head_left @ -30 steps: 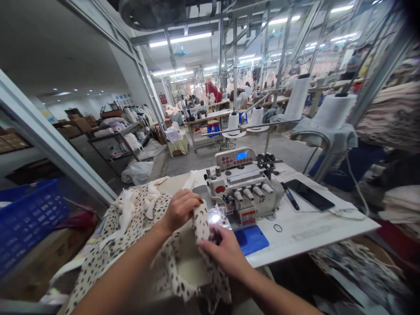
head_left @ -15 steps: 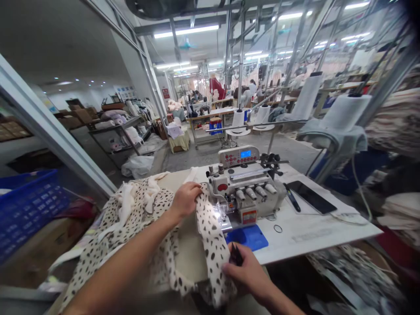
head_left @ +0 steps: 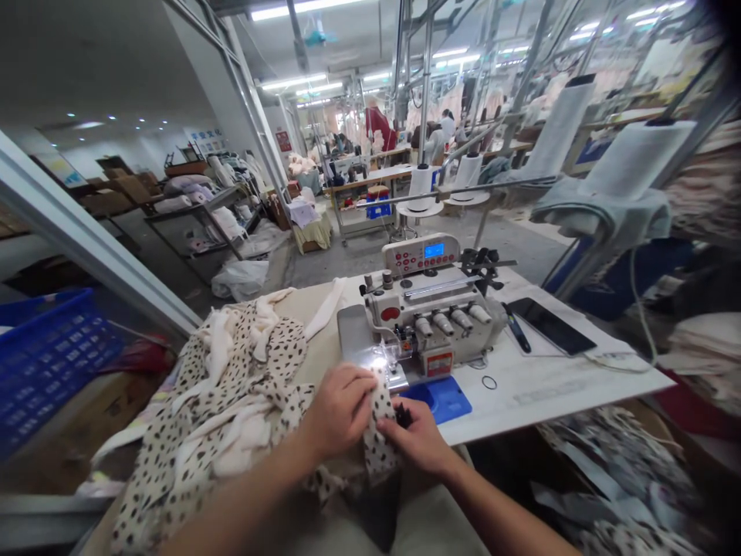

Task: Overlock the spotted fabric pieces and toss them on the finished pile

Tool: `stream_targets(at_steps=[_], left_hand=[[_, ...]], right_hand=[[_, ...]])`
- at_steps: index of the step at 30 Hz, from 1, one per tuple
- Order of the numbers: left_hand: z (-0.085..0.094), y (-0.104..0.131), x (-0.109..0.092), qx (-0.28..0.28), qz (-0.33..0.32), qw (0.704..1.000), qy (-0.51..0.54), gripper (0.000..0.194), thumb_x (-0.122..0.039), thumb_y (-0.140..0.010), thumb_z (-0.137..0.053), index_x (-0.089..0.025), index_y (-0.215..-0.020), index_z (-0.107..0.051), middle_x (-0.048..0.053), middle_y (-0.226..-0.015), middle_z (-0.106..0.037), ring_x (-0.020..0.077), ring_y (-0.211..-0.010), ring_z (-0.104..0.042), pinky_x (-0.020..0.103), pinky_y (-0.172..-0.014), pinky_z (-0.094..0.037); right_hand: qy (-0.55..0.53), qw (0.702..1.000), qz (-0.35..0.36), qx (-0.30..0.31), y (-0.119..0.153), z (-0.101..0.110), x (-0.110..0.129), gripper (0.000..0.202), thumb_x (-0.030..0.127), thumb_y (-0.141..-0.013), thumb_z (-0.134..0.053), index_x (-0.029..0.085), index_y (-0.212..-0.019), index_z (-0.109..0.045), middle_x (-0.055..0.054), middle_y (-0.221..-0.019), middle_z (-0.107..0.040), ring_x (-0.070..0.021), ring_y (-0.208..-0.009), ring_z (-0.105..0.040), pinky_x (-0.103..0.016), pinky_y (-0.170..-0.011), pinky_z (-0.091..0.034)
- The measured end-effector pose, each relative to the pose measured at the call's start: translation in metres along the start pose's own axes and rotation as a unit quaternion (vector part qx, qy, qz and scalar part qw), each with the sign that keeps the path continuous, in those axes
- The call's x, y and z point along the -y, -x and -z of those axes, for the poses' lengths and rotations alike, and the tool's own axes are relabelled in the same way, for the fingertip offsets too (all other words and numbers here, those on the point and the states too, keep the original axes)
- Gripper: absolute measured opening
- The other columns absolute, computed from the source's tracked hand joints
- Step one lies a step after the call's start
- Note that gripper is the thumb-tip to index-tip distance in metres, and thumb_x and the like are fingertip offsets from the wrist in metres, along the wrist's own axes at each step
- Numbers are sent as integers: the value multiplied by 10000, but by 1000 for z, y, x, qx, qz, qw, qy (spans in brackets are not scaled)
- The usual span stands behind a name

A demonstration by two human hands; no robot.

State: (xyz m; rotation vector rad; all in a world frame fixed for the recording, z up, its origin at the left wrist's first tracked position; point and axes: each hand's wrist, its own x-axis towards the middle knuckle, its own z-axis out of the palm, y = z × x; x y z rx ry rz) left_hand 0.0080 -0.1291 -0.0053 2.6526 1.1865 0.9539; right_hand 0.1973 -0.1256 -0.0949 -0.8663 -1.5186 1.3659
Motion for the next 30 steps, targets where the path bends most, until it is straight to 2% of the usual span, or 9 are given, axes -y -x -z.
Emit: stream_targets(at_steps=[2, 4, 8, 18, 23, 30], left_hand=[[-10, -1, -3, -1, -11, 1000, -1, 303, -113, -882, -544, -199, -1151, -655, 97, -1130, -692, 242, -1087, -602, 442, -968, -502], [-18, -1, -7, 5, -33, 999, 0, 339, -118, -892, -556, -194, -1213, -636, 98, -1204, -681, 249, -1150, -576, 448, -1012, -483], [-27, -2, -14, -7, -26, 999, -33, 363, -134, -901, -560, -173, -1257, -618, 117, -1297, -643, 272, -1207, -541, 467, -1036, -467], [-30, -5, -21, -7, -5, 996, -90, 350, -182, -917, -576, -147, -1263, -611, 139, -1317, -619, 302, -1213, -519, 487, -1030, -459], [-33, -5, -26, -22, -27, 990, -135, 314, -193, -905, -602, -166, -1216, -638, 122, -1233, -660, 299, -1143, -554, 493, -1000, -444], [-34, -7, -28, -11, -49, 987, -152, 298, -181, -898, -598, -165, -1191, -647, 122, -1176, -677, 280, -1086, -584, 475, -937, -473]], right_hand=[[-8, 1000, 14, -7, 4, 3, -4, 292, 439, -841, -689, 158, -764, -664, -5, -718, -609, -157, -688, -506, -284, -679, -433], [-48, 999, 12, -19, 8, 7, -7, 315, 471, -843, -688, 158, -813, -672, -13, -753, -613, -165, -711, -515, -292, -698, -439], [-141, 988, -28, -53, 10, 10, -14, 366, 510, -820, -722, 151, -876, -684, -23, -774, -624, -164, -705, -520, -287, -683, -440], [-180, 977, -59, -93, 9, 5, -17, 417, 565, -834, -704, 149, -846, -670, -2, -705, -605, -130, -623, -496, -261, -622, -425], [-175, 977, -57, -107, 7, 4, -14, 438, 590, -823, -706, 153, -821, -670, -17, -726, -624, -145, -653, -519, -272, -641, -447], [-173, 976, -53, -118, 6, 4, -16, 436, 605, -822, -701, 169, -836, -699, -31, -772, -662, -162, -696, -569, -292, -699, -484]])
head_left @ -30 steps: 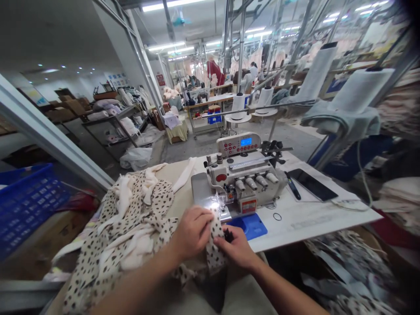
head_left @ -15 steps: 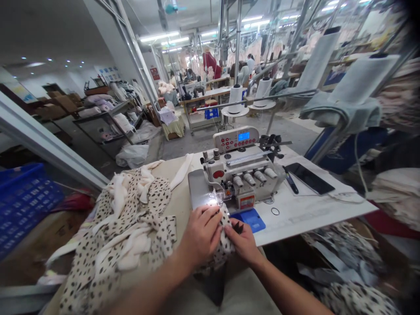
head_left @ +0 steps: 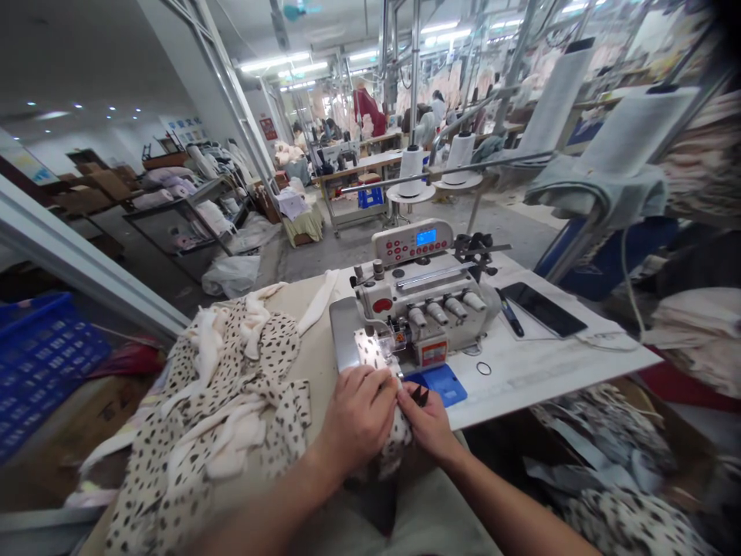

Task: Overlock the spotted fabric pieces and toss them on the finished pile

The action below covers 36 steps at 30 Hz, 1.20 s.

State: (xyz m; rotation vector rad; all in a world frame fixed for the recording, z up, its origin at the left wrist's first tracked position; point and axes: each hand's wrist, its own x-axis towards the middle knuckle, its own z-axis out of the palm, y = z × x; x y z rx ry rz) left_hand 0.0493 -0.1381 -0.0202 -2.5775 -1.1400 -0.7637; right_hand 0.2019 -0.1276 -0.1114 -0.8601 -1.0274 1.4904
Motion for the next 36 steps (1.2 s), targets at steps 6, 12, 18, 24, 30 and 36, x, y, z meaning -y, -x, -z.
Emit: stream_targets(at_steps=[6, 12, 18, 24, 30, 36], left_hand=[[1, -4, -2, -4, -4, 1000, 6, 305, -169, -905, -567, -168, -1198, -649, 127, -1151, -679, 281, -1065, -584, 483, -927, -483], [0, -6, -3, -12, -5, 1000, 18, 284, -160, -894, -576, -164, -1164, -662, 126, -1119, -682, 279, -1049, -590, 475, -917, -501], [1, -8, -4, -14, -7, 999, 29, 296, -153, -903, -552, -183, -1176, -660, 132, -1111, -679, 285, -1061, -597, 489, -912, -509], [1, -7, -4, -10, -8, 999, 32, 281, -157, -899, -574, -165, -1171, -646, 126, -1108, -682, 285, -1064, -584, 489, -920, -503], [-1, -6, -2, -5, -5, 999, 33, 278, -144, -894, -582, -164, -1164, -642, 123, -1111, -679, 279, -1062, -580, 487, -929, -498], [0, -6, -2, -13, -12, 999, 26, 285, -135, -883, -583, -158, -1161, -645, 126, -1102, -678, 280, -1062, -582, 482, -931, -495]], right_hand=[[-7, 1000, 3, -3, -1, 0, -3, 437, 602, -826, -700, 167, -863, -712, -37, -788, -674, -167, -716, -580, -294, -714, -489], [-18, 1000, 0, -8, -1, 0, -3, 427, 591, -834, -695, 165, -824, -682, -24, -746, -647, -155, -683, -559, -281, -681, -476], [-22, 1000, -3, -9, -2, -2, 3, 456, 614, -799, -717, 160, -804, -679, -23, -730, -647, -155, -669, -561, -290, -683, -486], [-20, 1000, 3, -7, -1, -2, 3, 454, 614, -811, -703, 161, -791, -677, -18, -731, -645, -156, -681, -559, -292, -700, -486], [-16, 1000, 8, -4, -2, -2, 2, 461, 612, -814, -703, 154, -781, -672, -14, -706, -620, -148, -661, -530, -288, -673, -474], [-14, 1000, 19, -5, -2, -1, -1, 418, 572, -841, -699, 155, -814, -687, -25, -755, -643, -156, -707, -550, -289, -726, -473]])
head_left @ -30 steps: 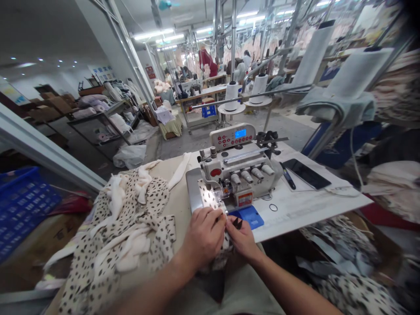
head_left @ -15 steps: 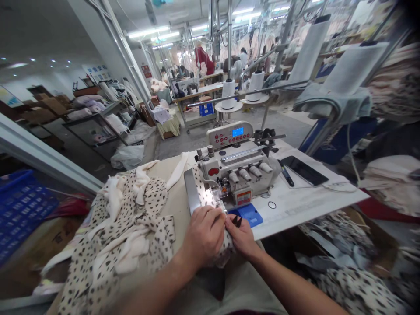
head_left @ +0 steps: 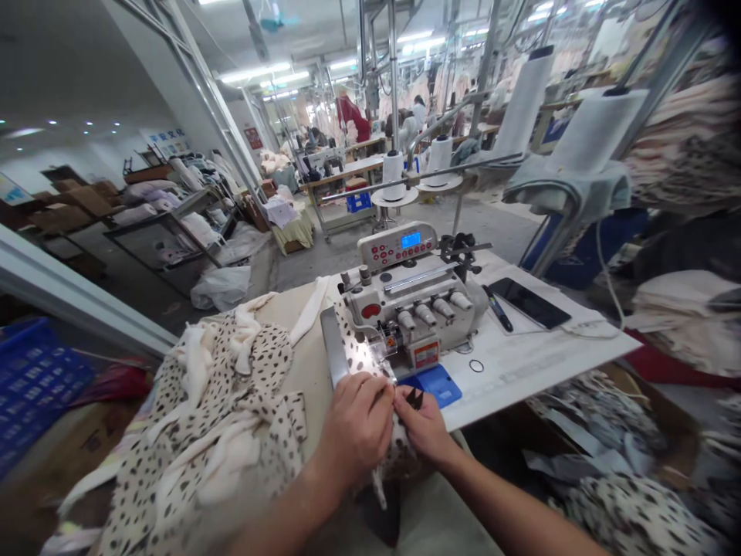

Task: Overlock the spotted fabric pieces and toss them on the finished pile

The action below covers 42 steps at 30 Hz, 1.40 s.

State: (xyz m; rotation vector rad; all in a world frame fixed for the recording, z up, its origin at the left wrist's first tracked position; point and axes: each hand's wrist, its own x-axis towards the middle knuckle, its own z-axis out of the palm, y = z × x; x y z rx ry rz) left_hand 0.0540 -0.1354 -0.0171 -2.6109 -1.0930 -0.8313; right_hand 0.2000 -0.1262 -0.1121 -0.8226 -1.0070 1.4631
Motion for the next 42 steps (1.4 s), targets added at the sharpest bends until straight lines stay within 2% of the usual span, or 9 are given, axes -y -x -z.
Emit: stream_targets(at_steps=[4, 16, 25, 32, 42], left_hand=[[1, 0, 0, -4, -2, 1000, -2, 292, -131, -878, -578, -149, -1160, -651, 129, -1100, -676, 278, -1060, -583, 474, -929, -496], [-2, 3, 1, 0, 1, 1000, -3, 266, -132, -892, -570, -117, -1144, -651, 123, -1113, -665, 277, -1069, -559, 466, -957, -456], [-3, 5, 0, -34, -9, 999, 2, 272, -92, -883, -542, -113, -1129, -658, 122, -1100, -667, 277, -1061, -563, 455, -964, -438], [1, 3, 0, -8, -3, 1000, -3, 261, -129, -897, -550, -116, -1135, -656, 126, -1108, -663, 285, -1061, -558, 471, -952, -453], [1, 3, 1, -3, 1, 1000, -7, 271, -136, -894, -557, -125, -1147, -653, 121, -1109, -665, 282, -1067, -563, 467, -957, -449]], right_hand=[[-2, 1000, -2, 3, 0, 0, 1, 406, 558, -845, -702, 151, -854, -699, -40, -792, -665, -169, -738, -570, -301, -753, -481], [-13, 1000, 10, 8, -2, -2, 1, 389, 546, -836, -724, 159, -801, -694, -26, -730, -640, -149, -690, -539, -280, -710, -468], [-2, 999, 22, 24, -2, -2, 1, 384, 531, -869, -688, 150, -823, -690, -29, -742, -641, -151, -689, -531, -287, -713, -467], [-18, 999, 18, 20, -1, -1, -4, 346, 503, -872, -699, 159, -829, -688, -27, -772, -641, -147, -711, -534, -280, -731, -465], [-3, 1000, 12, 13, -1, -2, 0, 374, 522, -849, -715, 153, -799, -685, -17, -708, -624, -129, -642, -509, -258, -653, -450]])
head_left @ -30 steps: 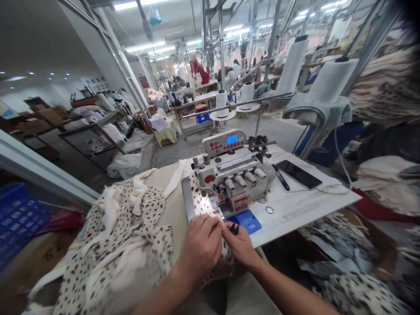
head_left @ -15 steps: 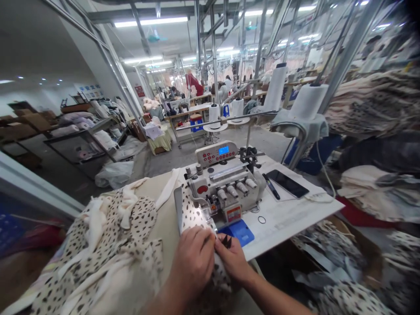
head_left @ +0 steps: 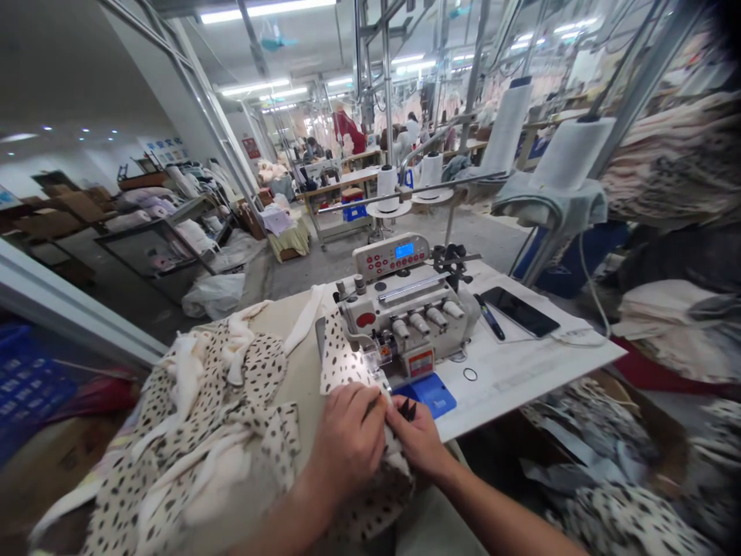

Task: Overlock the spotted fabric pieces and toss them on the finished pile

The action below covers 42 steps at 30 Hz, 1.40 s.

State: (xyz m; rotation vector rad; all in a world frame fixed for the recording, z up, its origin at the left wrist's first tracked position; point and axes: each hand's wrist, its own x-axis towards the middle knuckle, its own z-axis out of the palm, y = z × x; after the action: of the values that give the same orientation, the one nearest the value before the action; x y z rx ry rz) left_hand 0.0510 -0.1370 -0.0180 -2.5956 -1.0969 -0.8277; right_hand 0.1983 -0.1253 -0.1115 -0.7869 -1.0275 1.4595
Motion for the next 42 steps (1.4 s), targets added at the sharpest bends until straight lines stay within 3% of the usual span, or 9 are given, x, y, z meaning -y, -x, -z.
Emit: stream_targets(at_steps=[11, 17, 29, 38, 42], left_hand=[[6, -4, 11, 11, 6, 1000, 5, 246, -145, -912, -555, -151, -1137, -655, 115, -1108, -669, 266, -1085, -576, 455, -953, -475], [4, -4, 22, 23, -10, 999, 29, 264, -127, -929, -532, -162, -1162, -650, 111, -1094, -683, 247, -1068, -609, 425, -946, -532], [7, -13, 28, 20, 42, 998, 50, 254, -162, -908, -575, -180, -1140, -675, 108, -1144, -686, 256, -1151, -608, 459, -995, -532], [8, -26, 59, 68, 48, 995, 52, 211, -208, -931, -555, -194, -1096, -684, 99, -1160, -678, 254, -1155, -603, 481, -1020, -508], [13, -26, 57, 28, 31, 999, 25, 225, -170, -908, -564, -187, -1099, -682, 114, -1125, -679, 257, -1101, -612, 477, -971, -512]], right_hand=[[31, 999, -3, 10, 1, 0, 0, 396, 518, -767, -789, 143, -878, -730, -42, -780, -703, -169, -699, -595, -295, -720, -493], [41, 999, -19, 11, 0, 0, -1, 392, 527, -792, -759, 139, -827, -724, -25, -712, -666, -155, -645, -558, -284, -659, -472], [14, 999, -52, 4, 1, -3, 7, 416, 539, -773, -770, 134, -861, -739, -36, -717, -700, -145, -604, -578, -281, -623, -484], [41, 997, -67, -15, 1, -7, 7, 424, 537, -722, -805, 123, -776, -733, -37, -655, -691, -144, -564, -570, -275, -569, -479], [46, 997, -61, -14, -1, -7, 8, 421, 532, -718, -808, 124, -792, -739, -45, -688, -696, -154, -593, -575, -287, -593, -483]])
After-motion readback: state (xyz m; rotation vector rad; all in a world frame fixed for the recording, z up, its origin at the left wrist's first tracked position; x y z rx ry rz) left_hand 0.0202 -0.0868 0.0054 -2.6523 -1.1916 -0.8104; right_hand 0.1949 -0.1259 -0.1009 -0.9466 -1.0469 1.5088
